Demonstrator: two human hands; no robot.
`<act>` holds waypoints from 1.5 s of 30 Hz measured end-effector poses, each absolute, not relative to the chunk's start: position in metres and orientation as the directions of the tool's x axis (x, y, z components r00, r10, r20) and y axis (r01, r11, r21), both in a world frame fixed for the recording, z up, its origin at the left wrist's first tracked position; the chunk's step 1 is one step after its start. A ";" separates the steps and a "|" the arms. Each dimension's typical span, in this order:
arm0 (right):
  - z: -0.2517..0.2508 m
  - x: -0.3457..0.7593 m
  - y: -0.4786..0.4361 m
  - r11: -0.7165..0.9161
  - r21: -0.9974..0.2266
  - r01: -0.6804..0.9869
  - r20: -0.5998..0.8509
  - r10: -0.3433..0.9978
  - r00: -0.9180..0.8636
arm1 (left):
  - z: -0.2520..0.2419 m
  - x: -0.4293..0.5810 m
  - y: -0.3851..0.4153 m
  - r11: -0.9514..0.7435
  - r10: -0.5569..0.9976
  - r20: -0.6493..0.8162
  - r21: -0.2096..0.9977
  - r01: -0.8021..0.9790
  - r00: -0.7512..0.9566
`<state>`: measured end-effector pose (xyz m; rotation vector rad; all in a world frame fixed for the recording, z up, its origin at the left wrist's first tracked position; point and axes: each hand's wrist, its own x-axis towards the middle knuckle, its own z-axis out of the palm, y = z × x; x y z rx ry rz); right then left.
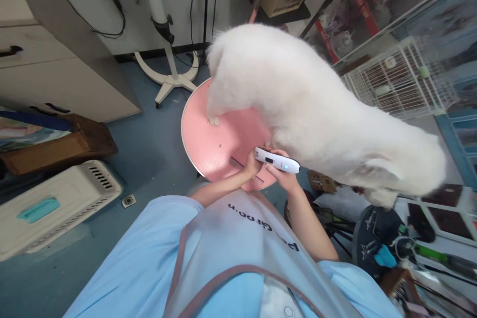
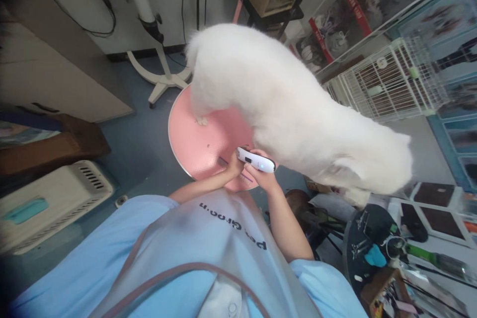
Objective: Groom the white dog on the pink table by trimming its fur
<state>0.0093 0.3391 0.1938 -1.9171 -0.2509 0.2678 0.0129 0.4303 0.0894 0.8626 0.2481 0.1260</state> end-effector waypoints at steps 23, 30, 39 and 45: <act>0.157 -0.018 0.345 -0.083 -0.992 -0.092 -0.070 -0.242 0.968 | 0.095 0.004 0.438 0.521 0.228 -0.154 0.853 0.013 0.961; 0.154 -0.016 0.336 -0.020 -0.997 -0.078 -0.074 -0.169 0.983 | 0.094 0.002 0.437 0.516 0.186 -0.152 0.856 0.035 0.971; 0.160 -0.014 0.340 -0.044 -0.991 -0.130 -0.118 -0.209 0.971 | 0.101 0.000 0.439 0.487 0.178 -0.103 0.873 0.003 0.979; 0.166 -0.010 0.358 0.014 -0.986 -0.166 -0.165 -0.220 0.961 | 0.096 -0.002 0.435 0.513 0.145 -0.094 0.858 0.006 0.985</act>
